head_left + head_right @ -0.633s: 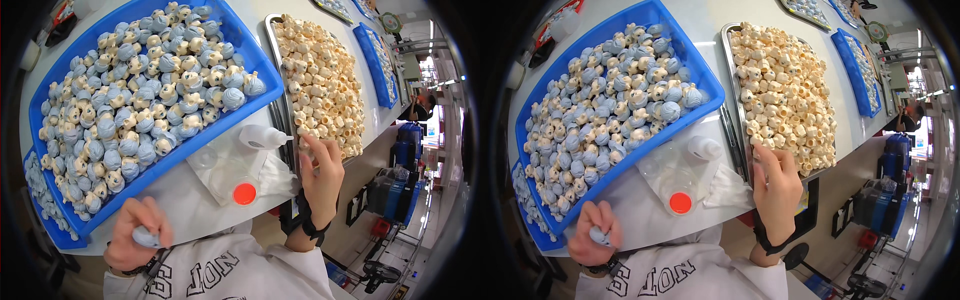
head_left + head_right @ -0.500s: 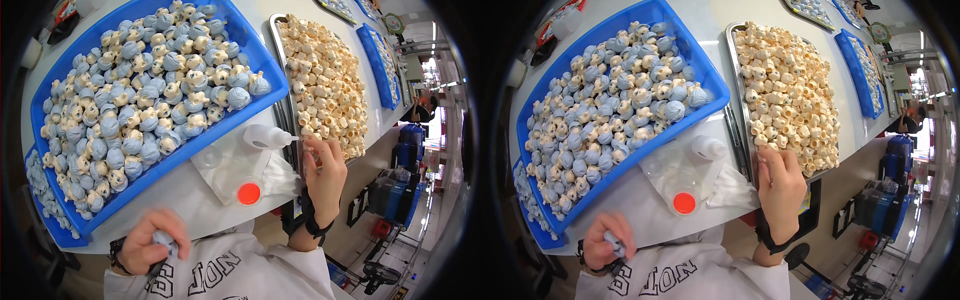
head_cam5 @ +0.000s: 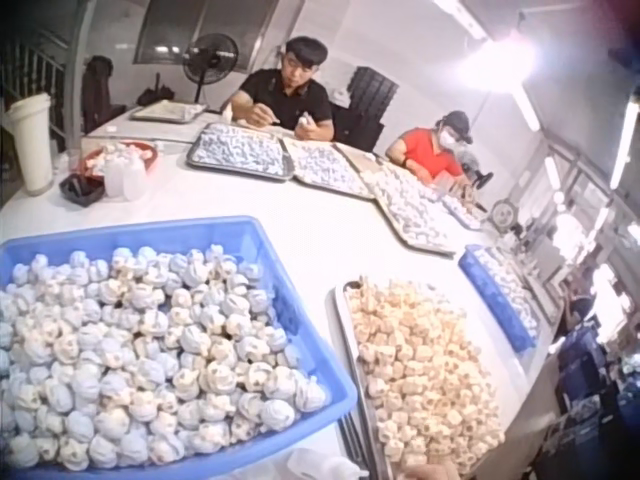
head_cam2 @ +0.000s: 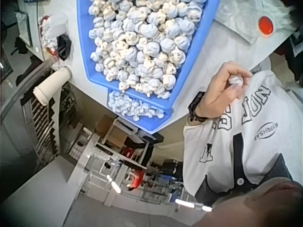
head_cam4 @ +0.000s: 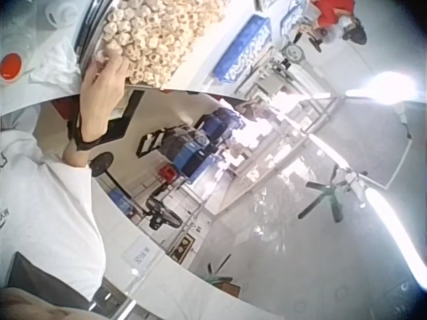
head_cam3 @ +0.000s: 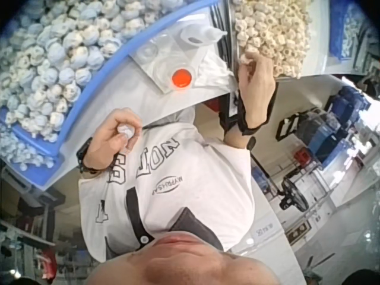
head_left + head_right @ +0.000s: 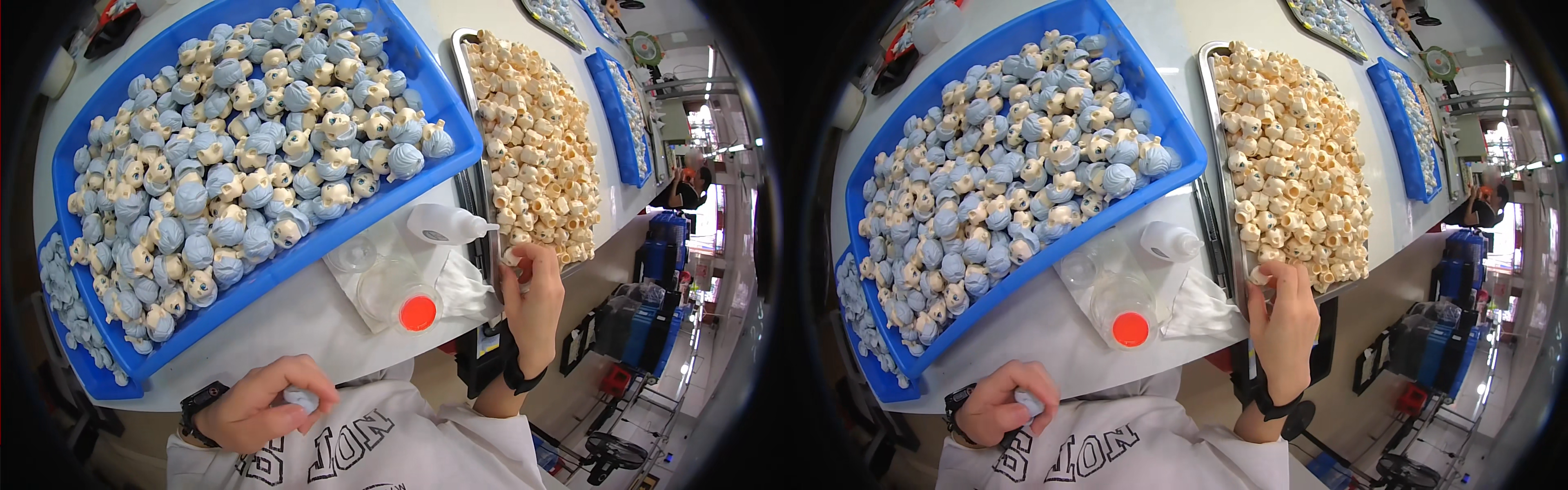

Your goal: The person assembles small doll heads by inserting a white plastic piece into the neck opening of a blue and white painted head. They pick up a head from a blue tray, insert the piece, and place the assembled head onto a metal tray. The process is repeated continuously throughout the video.

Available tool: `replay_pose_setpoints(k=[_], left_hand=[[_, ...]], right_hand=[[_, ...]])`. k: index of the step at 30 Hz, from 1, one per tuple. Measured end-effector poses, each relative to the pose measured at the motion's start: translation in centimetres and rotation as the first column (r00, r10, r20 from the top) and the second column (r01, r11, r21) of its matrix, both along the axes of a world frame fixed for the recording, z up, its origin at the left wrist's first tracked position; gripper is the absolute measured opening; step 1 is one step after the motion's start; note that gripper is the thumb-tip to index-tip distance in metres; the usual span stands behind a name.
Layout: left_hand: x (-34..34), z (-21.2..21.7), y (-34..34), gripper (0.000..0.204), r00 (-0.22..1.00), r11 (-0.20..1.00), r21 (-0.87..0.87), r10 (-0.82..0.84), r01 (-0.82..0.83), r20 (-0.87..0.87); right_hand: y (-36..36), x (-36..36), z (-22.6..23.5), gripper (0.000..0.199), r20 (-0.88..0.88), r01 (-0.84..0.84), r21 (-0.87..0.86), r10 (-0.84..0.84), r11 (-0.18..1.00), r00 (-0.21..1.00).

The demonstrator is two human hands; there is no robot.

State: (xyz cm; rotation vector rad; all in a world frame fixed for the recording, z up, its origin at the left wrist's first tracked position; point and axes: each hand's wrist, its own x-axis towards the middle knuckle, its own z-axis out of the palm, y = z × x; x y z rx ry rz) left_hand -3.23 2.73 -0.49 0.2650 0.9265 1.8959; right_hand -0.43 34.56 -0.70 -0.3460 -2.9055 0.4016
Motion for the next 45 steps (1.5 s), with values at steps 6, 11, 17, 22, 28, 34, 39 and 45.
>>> replay_pose_setpoints(k=[6,11,17,22,28,34,39,45], left_hand=[[-0.1,-0.2,0.5,0.033,0.961,0.993,-0.109,-0.067,0.039,-0.270],[0.3,-0.7,0.3,0.038,0.980,0.997,-0.072,0.026,-0.041,-0.198],[0.0,-0.2,0.1,0.042,0.999,0.975,-0.222,-0.009,-0.002,-0.049],[-0.3,0.3,0.1,0.039,1.000,0.971,-0.237,-0.005,-0.002,-0.027],[-0.9,0.0,0.0,0.028,0.978,0.988,-0.154,-0.051,0.019,-0.205],[-1.2,0.0,-0.1,0.022,0.969,0.997,-0.064,-0.047,0.032,-0.241],[-1.2,-0.5,-0.4,0.025,0.957,0.997,0.033,-0.059,0.072,-0.285],[-1.0,-0.6,-0.2,0.024,0.935,1.000,-0.018,-0.004,-0.003,-0.354]], right_hand=[[0.6,-0.2,0.5,0.024,-0.037,-0.038,0.014,0.038,0.999,0.999],[-1.6,1.1,2.2,0.034,-0.218,0.071,-0.222,-0.120,0.972,0.969],[-9.4,1.9,2.6,0.033,-0.519,-0.741,-0.564,0.541,0.365,0.662],[-13.2,1.0,1.7,0.022,-0.576,-0.776,-0.399,0.525,0.489,0.627],[-12.2,1.6,1.7,0.022,-0.563,-0.777,-0.416,0.538,0.471,0.628],[-13.4,1.3,1.0,0.021,-0.650,-0.767,-0.431,0.427,0.475,0.629],[-14.1,0.9,1.3,0.023,-0.649,-0.742,-0.441,0.392,0.505,0.652],[-14.2,1.5,1.7,0.024,-0.604,-0.712,-0.435,0.409,0.551,0.684]])
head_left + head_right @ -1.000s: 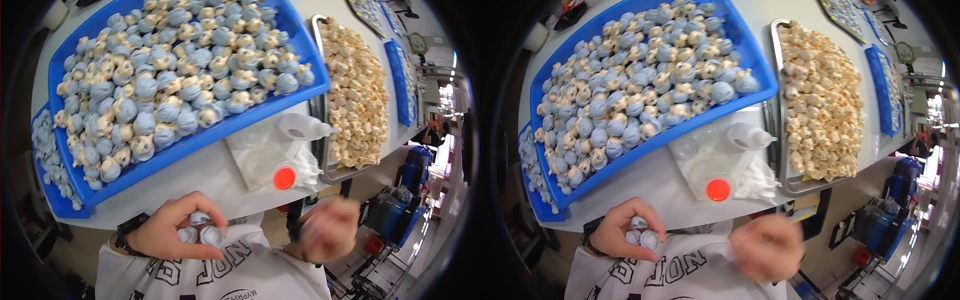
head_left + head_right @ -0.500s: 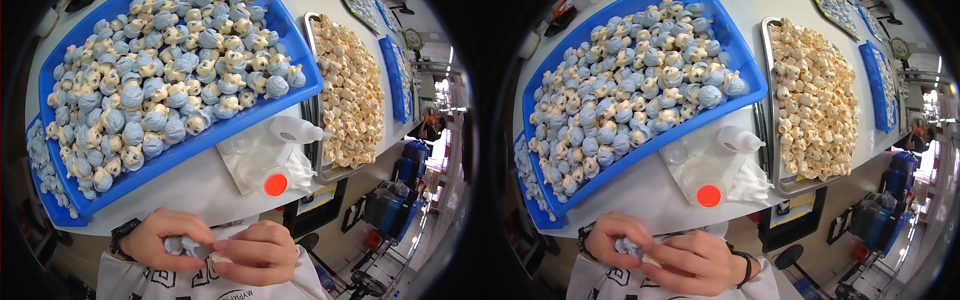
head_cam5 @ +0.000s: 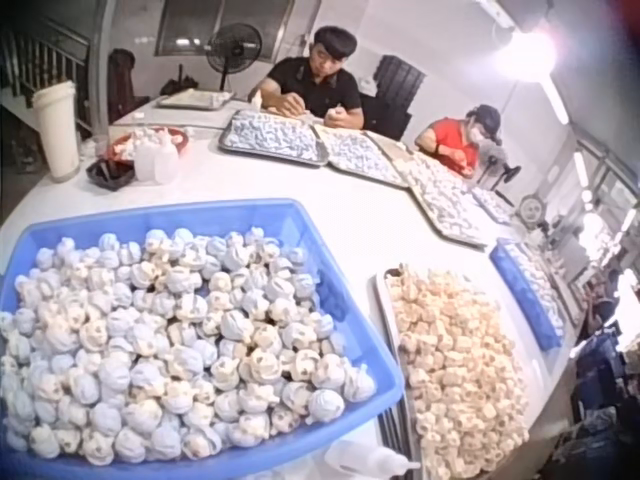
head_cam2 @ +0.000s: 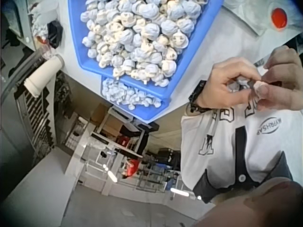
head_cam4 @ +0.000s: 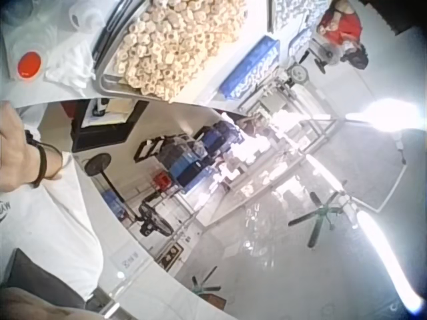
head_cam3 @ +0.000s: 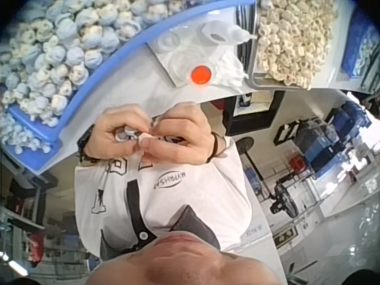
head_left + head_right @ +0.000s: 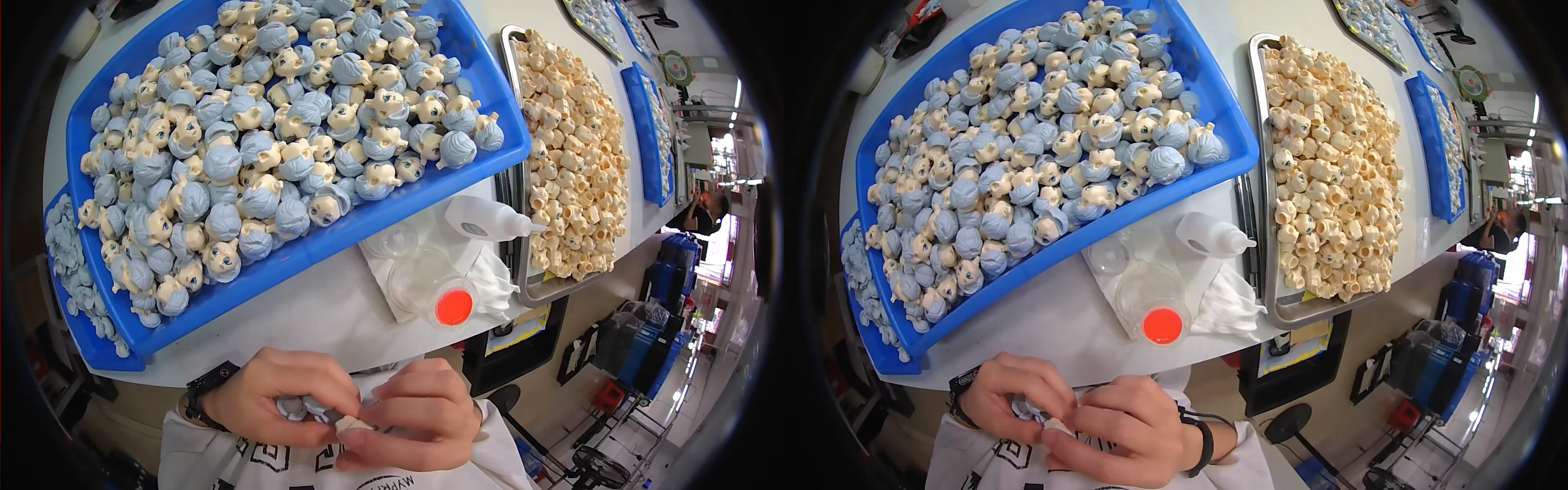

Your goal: The person assembles small doll heads by inserting a white plastic piece into the neck opening of a blue and white painted head. They pick up a head from a blue tray, insert the piece, and place the assembled head onto a metal tray. The process is repeated continuously throughout the video.

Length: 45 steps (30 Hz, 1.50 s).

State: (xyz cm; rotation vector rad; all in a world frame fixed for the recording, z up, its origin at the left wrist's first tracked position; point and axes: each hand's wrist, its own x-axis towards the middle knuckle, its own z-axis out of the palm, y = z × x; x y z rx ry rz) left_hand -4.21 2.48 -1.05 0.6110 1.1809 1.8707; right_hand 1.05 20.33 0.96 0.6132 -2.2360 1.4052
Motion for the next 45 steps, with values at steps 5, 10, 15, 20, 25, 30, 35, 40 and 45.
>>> replay_pose_setpoints(k=[5,10,15,20,25,30,35,40,45], left_hand=[[0.4,-0.1,0.1,0.027,0.995,0.993,-0.058,0.101,-0.102,-0.008],[0.4,0.7,0.7,0.024,0.986,0.971,-0.172,0.168,-0.169,-0.020],[0.7,0.6,0.3,0.025,0.967,0.953,-0.168,0.254,-0.254,-0.023],[0.5,-0.1,0.0,0.036,0.985,0.984,-0.066,0.161,-0.165,-0.056],[1.2,-0.4,0.3,0.043,0.970,0.979,-0.036,0.203,-0.200,0.133],[1.0,-0.2,0.3,0.035,0.968,0.982,-0.036,0.191,-0.188,0.160],[0.9,-0.1,0.1,0.033,0.968,0.961,-0.121,0.252,-0.249,0.011],[1.0,0.4,0.0,0.033,0.965,0.965,-0.129,0.242,-0.229,0.101],[0.6,0.2,0.1,0.030,0.984,0.983,-0.082,0.170,-0.165,0.058]], right_hand=[[0.0,0.2,0.4,0.025,0.039,0.054,0.099,-0.058,0.994,0.998],[2.4,1.1,-0.1,0.032,0.018,0.013,-0.004,-0.013,1.000,1.000],[4.7,-0.3,1.1,0.036,-0.038,0.268,0.055,-0.267,0.962,0.963],[6.6,-0.6,1.9,0.042,0.098,0.201,0.202,-0.224,0.958,0.970],[6.0,-1.5,2.2,0.040,0.108,0.229,0.259,-0.264,0.938,0.958],[5.7,-1.9,2.1,0.038,0.043,0.251,0.358,-0.284,0.899,0.958],[5.5,-2.3,2.3,0.034,0.053,0.252,0.422,-0.301,0.871,0.952],[5.5,-2.4,2.4,0.034,0.062,0.234,0.472,-0.297,0.850,0.953],[5.4,-2.2,2.4,0.036,0.092,0.227,0.509,-0.315,0.830,0.945]])
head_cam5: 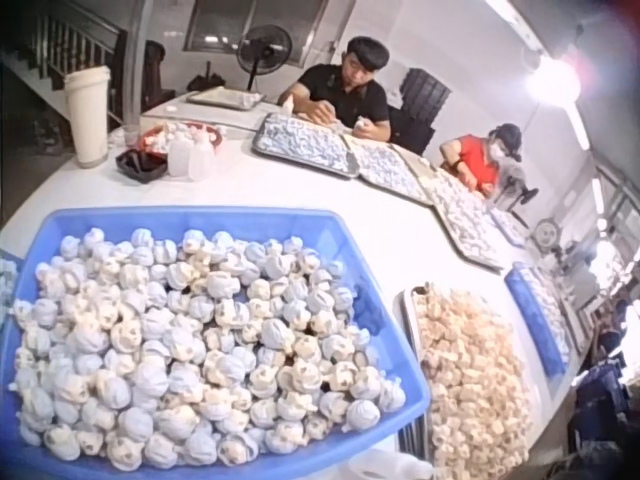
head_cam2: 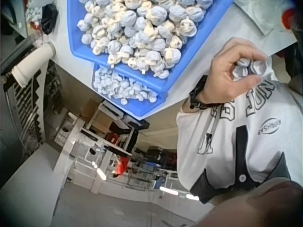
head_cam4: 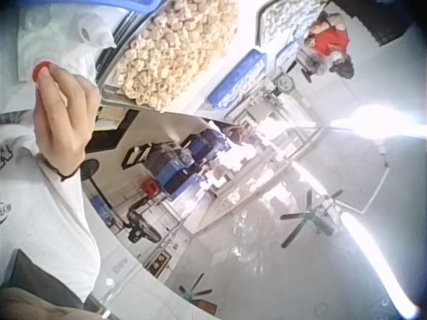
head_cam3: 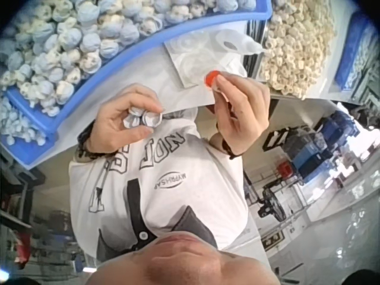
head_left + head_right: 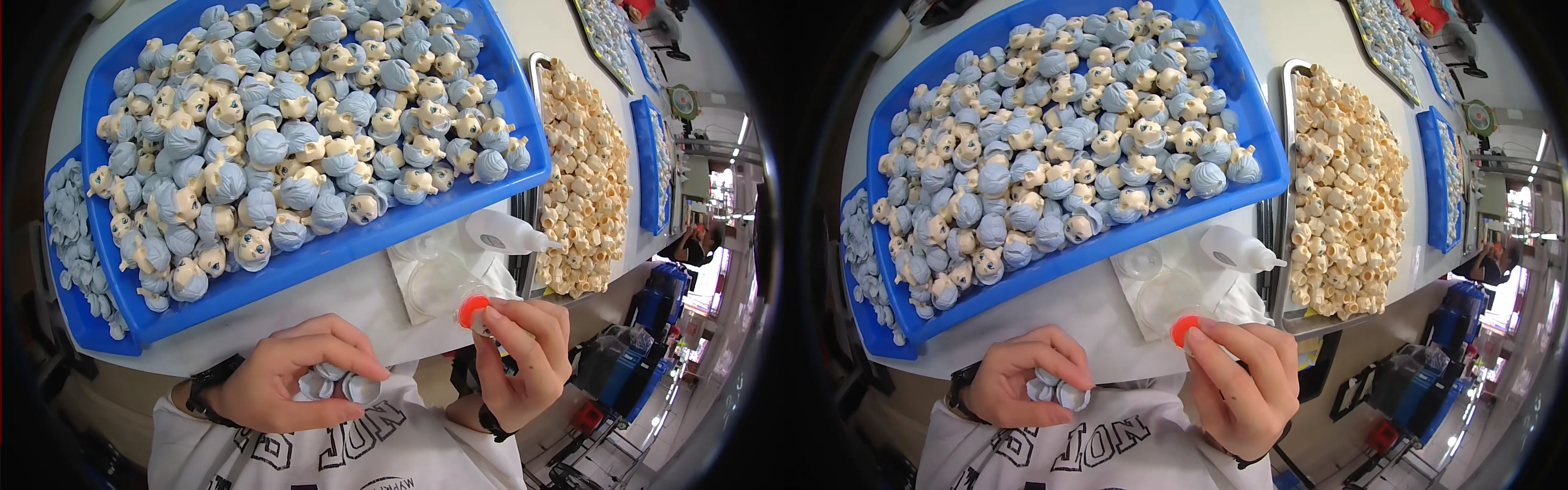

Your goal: The person assembles small doll heads by inserting a white plastic piece into the neck opening of a blue and white painted head. They pick up a head from a blue tray, insert the piece, and place the assembled head onto a metal tray. The process is repeated continuously throughout the video.

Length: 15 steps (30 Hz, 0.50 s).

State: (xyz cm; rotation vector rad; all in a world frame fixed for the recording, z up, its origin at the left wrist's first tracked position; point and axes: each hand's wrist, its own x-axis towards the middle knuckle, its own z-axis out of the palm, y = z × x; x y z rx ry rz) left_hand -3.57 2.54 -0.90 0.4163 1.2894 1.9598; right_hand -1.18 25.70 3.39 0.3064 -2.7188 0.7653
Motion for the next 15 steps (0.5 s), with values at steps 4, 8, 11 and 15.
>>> replay_pose_setpoints(k=[4,8,11,15], left_hand=[[0.0,-0.7,0.0,0.032,0.998,0.998,0.047,-0.034,0.037,-0.061],[0.8,0.5,0.3,0.039,0.942,0.995,0.067,0.051,-0.077,0.331],[0.9,0.4,0.4,0.041,0.930,0.991,0.031,0.113,-0.133,0.350],[0.3,-0.2,0.1,0.036,0.988,0.998,0.018,0.062,-0.065,0.145]], right_hand=[[-0.1,0.1,0.0,0.038,0.010,0.006,-0.013,-0.006,1.000,1.000],[0.0,0.6,-0.3,0.039,-0.003,0.035,-0.062,-0.036,0.997,0.999],[0.2,1.2,-1.2,0.039,-0.049,0.033,-0.129,-0.040,0.991,0.998],[0.4,1.5,-1.5,0.035,-0.086,0.036,-0.169,-0.051,0.985,0.995]])
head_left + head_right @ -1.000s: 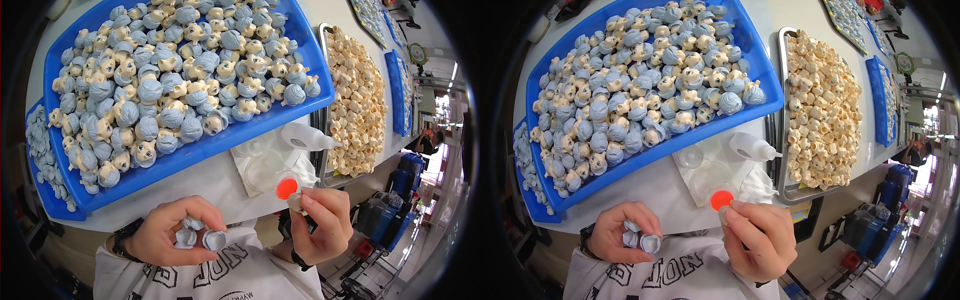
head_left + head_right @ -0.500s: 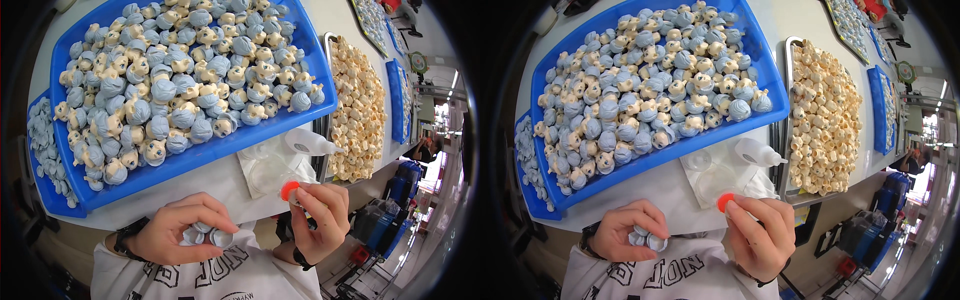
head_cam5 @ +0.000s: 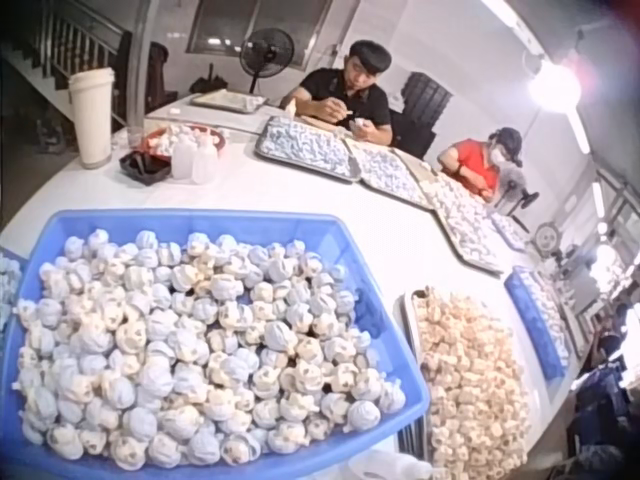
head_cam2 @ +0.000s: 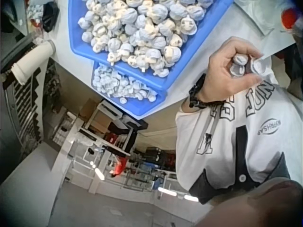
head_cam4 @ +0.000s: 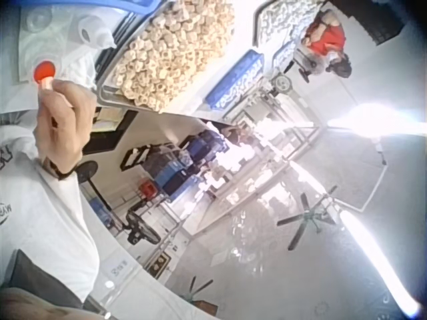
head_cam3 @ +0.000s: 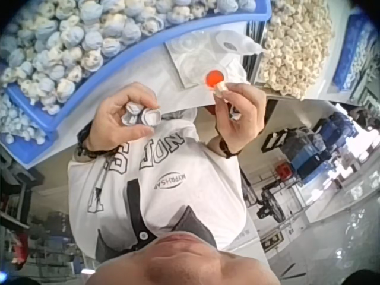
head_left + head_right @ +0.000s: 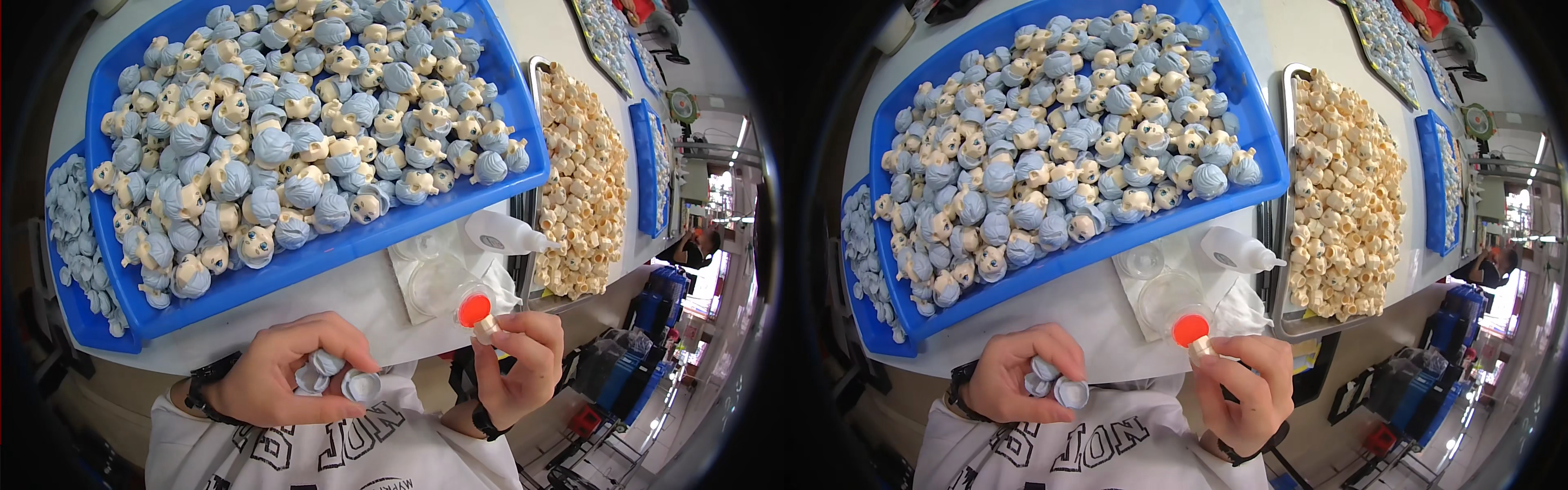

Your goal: The person assembles small doll heads by inserting a white plastic piece into the neck opening of a blue and white painted head. They pick up a head from a blue tray, insert the piece, and place the assembled head onto a metal tray. The process is repeated continuously throughout the video.

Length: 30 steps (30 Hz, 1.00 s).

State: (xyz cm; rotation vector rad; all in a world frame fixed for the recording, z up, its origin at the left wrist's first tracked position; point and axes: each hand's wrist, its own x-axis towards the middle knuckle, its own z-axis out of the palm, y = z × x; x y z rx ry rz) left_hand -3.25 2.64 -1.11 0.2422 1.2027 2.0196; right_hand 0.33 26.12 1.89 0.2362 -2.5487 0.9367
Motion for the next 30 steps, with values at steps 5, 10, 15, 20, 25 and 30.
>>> replay_pose_setpoints(k=[5,10,15,20,25,30], left_hand=[[-0.1,0.7,0.1,0.031,1.000,0.999,-0.040,0.004,-0.004,0.010],[-0.3,0.7,0.1,0.035,0.993,0.999,-0.052,-0.016,0.010,-0.116],[0.1,-0.2,0.1,0.037,0.999,0.997,0.077,0.023,-0.020,-0.032],[0.3,-0.5,0.3,0.034,0.999,0.992,0.125,0.033,-0.031,-0.011],[0.1,-0.2,0.3,0.036,0.999,0.988,0.148,0.035,-0.037,0.019],[0.3,0.0,0.0,0.038,0.989,0.998,0.065,0.017,-0.027,0.146]], right_hand=[[-0.4,0.5,-0.6,0.032,-0.215,-0.125,-0.132,0.095,0.983,0.972],[-3.2,0.2,-0.7,0.029,-0.154,-0.371,-0.251,0.341,0.894,0.927],[-4.5,-0.3,-1.2,0.027,-0.187,-0.380,-0.255,0.340,0.889,0.922],[-4.8,-0.2,-1.4,0.033,-0.088,-0.368,-0.210,0.357,0.906,0.930],[-4.7,-0.2,-1.0,0.035,-0.023,-0.334,-0.236,0.338,0.913,0.941],[-4.8,0.0,-0.8,0.042,0.024,-0.323,-0.222,0.337,0.920,0.941]])
